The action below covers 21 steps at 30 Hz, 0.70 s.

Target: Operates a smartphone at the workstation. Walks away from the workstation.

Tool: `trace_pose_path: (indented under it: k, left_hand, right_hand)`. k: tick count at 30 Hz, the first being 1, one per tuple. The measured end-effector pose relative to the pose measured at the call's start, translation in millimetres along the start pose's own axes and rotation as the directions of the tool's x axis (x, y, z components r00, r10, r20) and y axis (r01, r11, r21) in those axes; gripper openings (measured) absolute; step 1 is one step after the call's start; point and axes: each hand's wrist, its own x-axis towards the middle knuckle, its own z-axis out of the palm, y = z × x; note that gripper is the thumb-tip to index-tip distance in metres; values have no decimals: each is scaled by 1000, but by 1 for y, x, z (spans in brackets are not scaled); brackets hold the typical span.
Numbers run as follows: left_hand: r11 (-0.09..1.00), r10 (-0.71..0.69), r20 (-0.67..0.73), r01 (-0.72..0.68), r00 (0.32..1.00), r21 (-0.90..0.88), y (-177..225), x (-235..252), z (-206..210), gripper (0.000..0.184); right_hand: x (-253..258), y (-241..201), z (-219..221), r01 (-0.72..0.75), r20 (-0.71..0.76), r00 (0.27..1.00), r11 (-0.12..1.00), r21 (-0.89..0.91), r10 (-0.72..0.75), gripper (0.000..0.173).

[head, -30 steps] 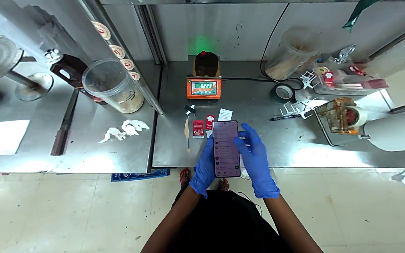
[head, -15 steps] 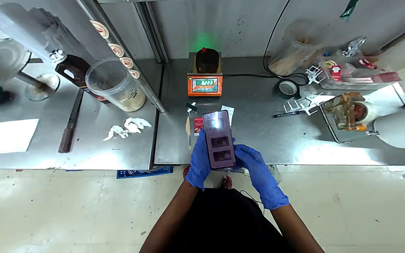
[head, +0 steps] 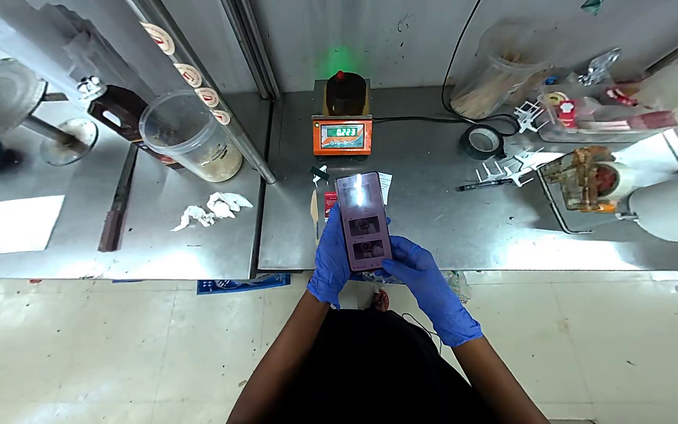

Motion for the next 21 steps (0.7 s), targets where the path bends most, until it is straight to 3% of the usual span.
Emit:
trace_pose_path:
  k: [7,12,17,21]
  left_hand:
    - [999,6,-26,-7,1000,-38,-1,3,3,55]
    - [984,-3,25,-1,1000,176,-7,-10,-1,53]
    - [963,10,-17,-5,1000,271,0,-16,9,53]
    - [917,139,14,-134,990,375,20,-25,16,67]
  right_hand:
    - [4,11,-5,15,-31,999,997,72,-13,31]
    - [8,7,9,90,-111,990,995,42,-85,33]
    - [5,-2,37,240,-203,954,967,84,-219,53]
    - [2,-18,49,308,-215,938,938,160,-272,65]
